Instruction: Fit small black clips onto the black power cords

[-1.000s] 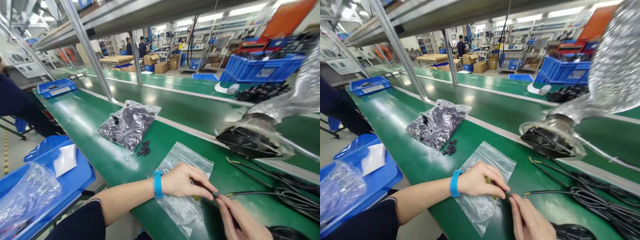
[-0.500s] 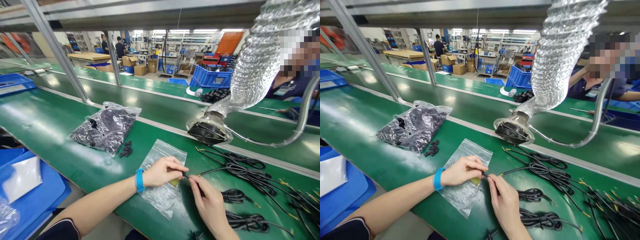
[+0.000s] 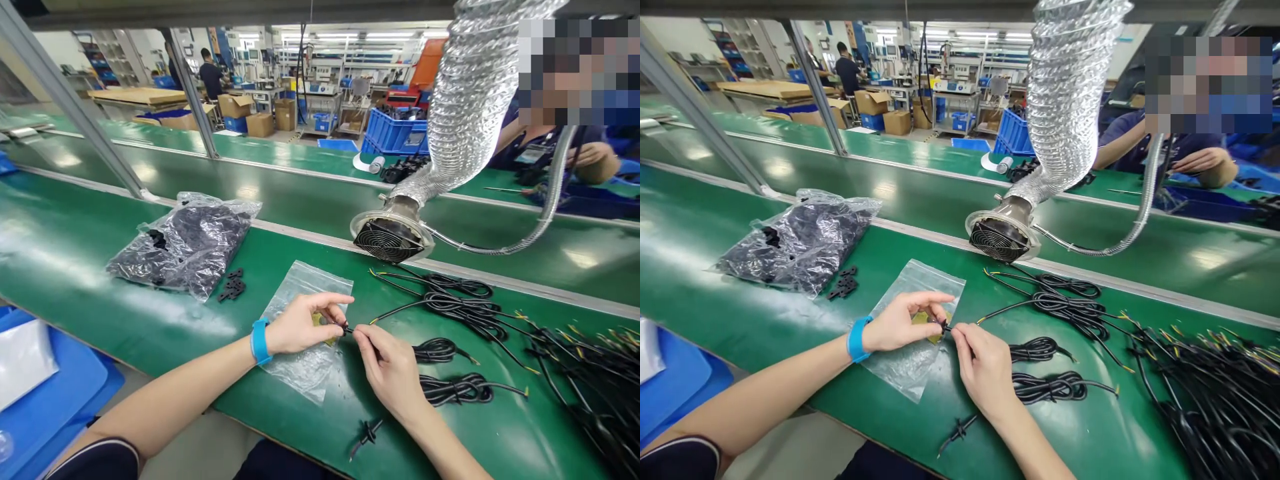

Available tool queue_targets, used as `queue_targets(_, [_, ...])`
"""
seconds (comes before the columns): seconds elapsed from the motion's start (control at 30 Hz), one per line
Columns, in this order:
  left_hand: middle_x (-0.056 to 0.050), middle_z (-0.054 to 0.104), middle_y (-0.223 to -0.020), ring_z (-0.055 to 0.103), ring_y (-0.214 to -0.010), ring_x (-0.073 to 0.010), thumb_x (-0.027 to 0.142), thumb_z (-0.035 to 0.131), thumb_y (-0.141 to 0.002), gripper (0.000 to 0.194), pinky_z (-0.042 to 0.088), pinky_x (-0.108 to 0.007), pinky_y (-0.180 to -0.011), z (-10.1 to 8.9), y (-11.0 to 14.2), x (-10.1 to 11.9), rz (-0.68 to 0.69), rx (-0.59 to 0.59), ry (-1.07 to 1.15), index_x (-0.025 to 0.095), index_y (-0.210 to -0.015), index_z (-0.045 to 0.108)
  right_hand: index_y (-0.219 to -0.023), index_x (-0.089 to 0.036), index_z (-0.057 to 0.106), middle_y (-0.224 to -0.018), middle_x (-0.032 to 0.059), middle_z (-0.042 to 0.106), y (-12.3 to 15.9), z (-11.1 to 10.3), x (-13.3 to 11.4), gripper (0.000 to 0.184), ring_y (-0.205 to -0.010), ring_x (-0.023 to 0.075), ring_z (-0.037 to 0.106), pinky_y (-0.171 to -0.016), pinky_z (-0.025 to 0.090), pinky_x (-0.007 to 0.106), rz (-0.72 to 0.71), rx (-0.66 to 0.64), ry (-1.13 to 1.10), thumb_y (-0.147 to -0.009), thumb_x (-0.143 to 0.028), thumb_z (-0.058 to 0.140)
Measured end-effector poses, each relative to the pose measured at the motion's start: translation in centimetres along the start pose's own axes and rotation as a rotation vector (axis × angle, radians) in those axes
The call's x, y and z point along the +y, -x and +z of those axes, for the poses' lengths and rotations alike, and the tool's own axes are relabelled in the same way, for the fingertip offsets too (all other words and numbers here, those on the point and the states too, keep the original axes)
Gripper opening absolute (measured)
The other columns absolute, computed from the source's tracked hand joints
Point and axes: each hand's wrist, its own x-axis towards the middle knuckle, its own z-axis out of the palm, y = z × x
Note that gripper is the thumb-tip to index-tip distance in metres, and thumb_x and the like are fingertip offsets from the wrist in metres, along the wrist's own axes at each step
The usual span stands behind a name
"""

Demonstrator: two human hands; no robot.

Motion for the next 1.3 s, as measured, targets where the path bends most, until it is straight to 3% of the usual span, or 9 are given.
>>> queue_targets(0.43, [-0.005,0.071,-0.094,0.065,-0.089,-0.0164,0.015,0.057,-0.087,0.042,0.054,-0.033,-0.085,0.6,0.5,0.3,0.324,-0.015,-0.369,0.018,-0.129,0.058,-0.070,-0.020,0.058,-0.062,0.0002,0.063,0.2,0.3,0.4,0.038,-0.054,0.0117,0.060,-0.054,0.042,0.021,0.078,-0.140,-0.136,-0.101,-0.030,0.038])
queue_targets(0.67, [-0.003,0.073,-0.091,0.067,-0.082,-0.0144,0.013,0.064,-0.080,0.046,0.055,-0.030,-0.083,0.7,0.0,-0.1,0.161,0.129,-0.215,0.017,-0.125,0.061,-0.096,-0.019,0.067,-0.078,0.0034,0.070,-0.1,0.2,0.6,0.023,-0.065,0.0148,0.065,-0.062,0.050,0.024,0.131,-0.021,-0.153,-0.098,-0.032,0.049])
queue_targets(0.8, [-0.003,0.073,-0.089,0.067,-0.081,-0.0146,0.015,0.067,-0.077,0.048,0.055,-0.030,-0.081,0.9,0.0,-0.2,0.085,0.165,-0.141,0.016,-0.124,0.062,-0.086,-0.020,0.065,-0.068,0.0011,0.065,-0.2,0.1,0.5,0.023,-0.061,0.0137,0.062,-0.059,0.048,0.023,0.109,0.012,-0.115,-0.098,-0.029,0.047])
queue_targets(1.0, [-0.003,0.073,-0.089,0.068,-0.082,-0.0149,0.015,0.065,-0.080,0.045,0.056,-0.030,-0.083,1.4,0.4,-0.2,0.128,0.153,-0.218,0.018,-0.125,0.062,-0.083,-0.019,0.064,-0.064,0.0008,0.062,0.0,0.4,0.7,0.027,-0.055,0.0127,0.058,-0.055,0.045,0.024,0.031,0.013,-0.083,-0.100,-0.026,0.044])
queue_targets(1.3, [-0.003,0.075,-0.098,0.070,-0.090,-0.0164,0.013,0.058,-0.086,0.050,0.055,-0.032,-0.088,1.6,0.7,-0.4,0.271,0.114,-0.372,0.021,-0.135,0.055,-0.072,-0.020,0.061,-0.057,-0.0012,0.056,-0.1,0.4,0.6,0.032,-0.052,0.0125,0.054,-0.052,0.042,0.023,0.165,-0.073,-0.212,-0.099,-0.029,0.045])
